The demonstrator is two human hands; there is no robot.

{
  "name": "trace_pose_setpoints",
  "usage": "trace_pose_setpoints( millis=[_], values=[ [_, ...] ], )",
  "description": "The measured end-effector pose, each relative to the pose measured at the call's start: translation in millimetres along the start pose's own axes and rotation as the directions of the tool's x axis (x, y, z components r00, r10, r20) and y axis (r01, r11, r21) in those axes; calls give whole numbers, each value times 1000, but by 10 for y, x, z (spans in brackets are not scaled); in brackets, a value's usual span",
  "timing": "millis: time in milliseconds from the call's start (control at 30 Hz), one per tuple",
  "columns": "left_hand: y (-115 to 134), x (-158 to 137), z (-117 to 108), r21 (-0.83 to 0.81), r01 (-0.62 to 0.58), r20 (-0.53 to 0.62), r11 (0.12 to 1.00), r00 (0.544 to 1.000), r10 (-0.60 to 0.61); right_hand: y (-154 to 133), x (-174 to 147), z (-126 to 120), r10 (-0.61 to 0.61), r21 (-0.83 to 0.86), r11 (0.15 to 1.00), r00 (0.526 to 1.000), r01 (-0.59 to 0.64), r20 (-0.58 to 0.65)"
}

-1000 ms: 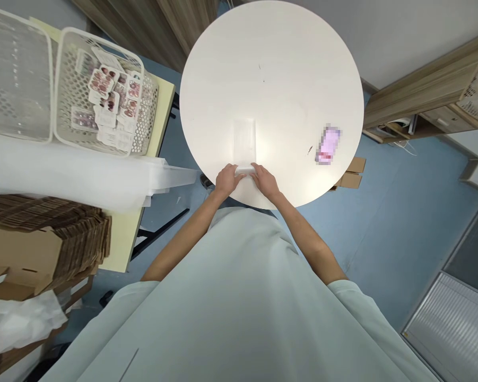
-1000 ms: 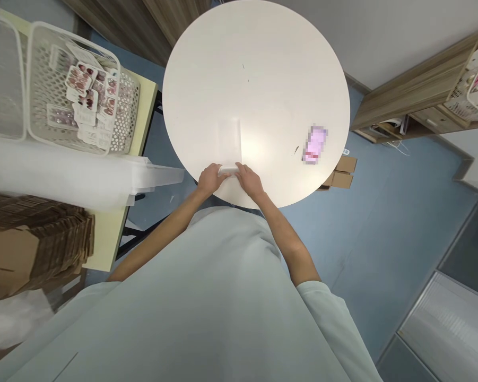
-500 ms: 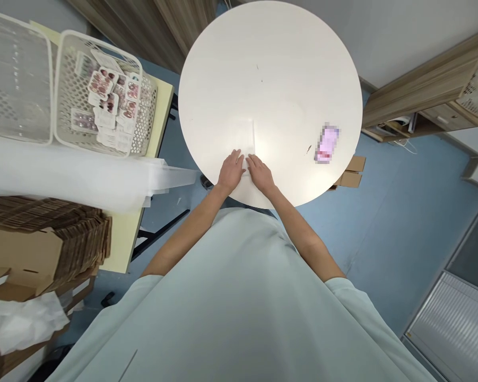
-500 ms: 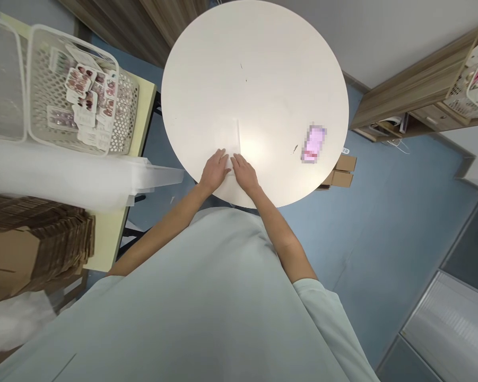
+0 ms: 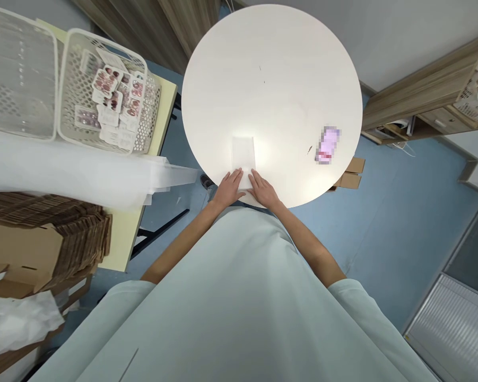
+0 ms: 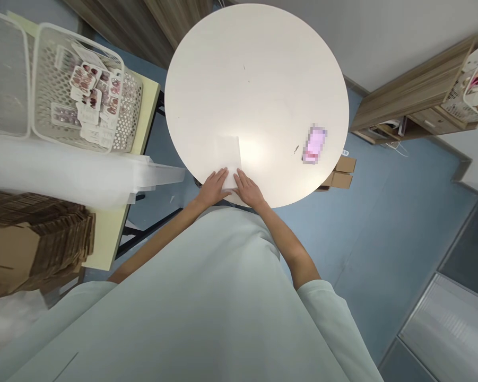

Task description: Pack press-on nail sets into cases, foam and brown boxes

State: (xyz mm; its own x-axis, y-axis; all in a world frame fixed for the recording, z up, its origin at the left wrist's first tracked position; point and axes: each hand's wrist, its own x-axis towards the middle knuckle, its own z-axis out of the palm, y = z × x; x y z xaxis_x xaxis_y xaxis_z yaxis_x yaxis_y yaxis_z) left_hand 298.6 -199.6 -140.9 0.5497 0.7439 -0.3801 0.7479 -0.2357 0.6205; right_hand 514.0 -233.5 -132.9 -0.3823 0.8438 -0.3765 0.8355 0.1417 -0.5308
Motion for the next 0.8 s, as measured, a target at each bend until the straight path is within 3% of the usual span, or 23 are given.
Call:
trace_pose_setpoints(
  millis=[133, 233, 467, 567, 667, 733, 800],
  values=[
    [-27, -60, -42, -89, 60, -15, 994, 998, -62, -25, -62, -31, 21, 34, 999, 1000, -21, -23],
    [-23, 0, -126, -195, 163, -70, 967, 981, -180, -55, 43, -122, 108, 68, 992, 992, -103, -63],
    [20, 322, -272, -252, 489, -138, 835, 836, -532, -101, 495, -261, 368, 106, 928, 924, -357, -106],
    [19, 436, -279, -266, 508, -192, 819, 805, -562, -62, 696, -267, 424, 126, 903, 899, -411, -106],
    [28, 503, -280, -284, 530, -173, 799, 791, -587, -41, 851, -279, 477, 148, 875, 873, -460, -106],
    [45, 532, -276, -287, 504, -221, 815, 792, -569, -57, 913, -295, 457, 139, 888, 877, -439, -148],
    [62, 564, -263, -256, 403, -308, 879, 828, -469, -89, 938, -309, 364, 98, 931, 910, -352, -196]
  ],
)
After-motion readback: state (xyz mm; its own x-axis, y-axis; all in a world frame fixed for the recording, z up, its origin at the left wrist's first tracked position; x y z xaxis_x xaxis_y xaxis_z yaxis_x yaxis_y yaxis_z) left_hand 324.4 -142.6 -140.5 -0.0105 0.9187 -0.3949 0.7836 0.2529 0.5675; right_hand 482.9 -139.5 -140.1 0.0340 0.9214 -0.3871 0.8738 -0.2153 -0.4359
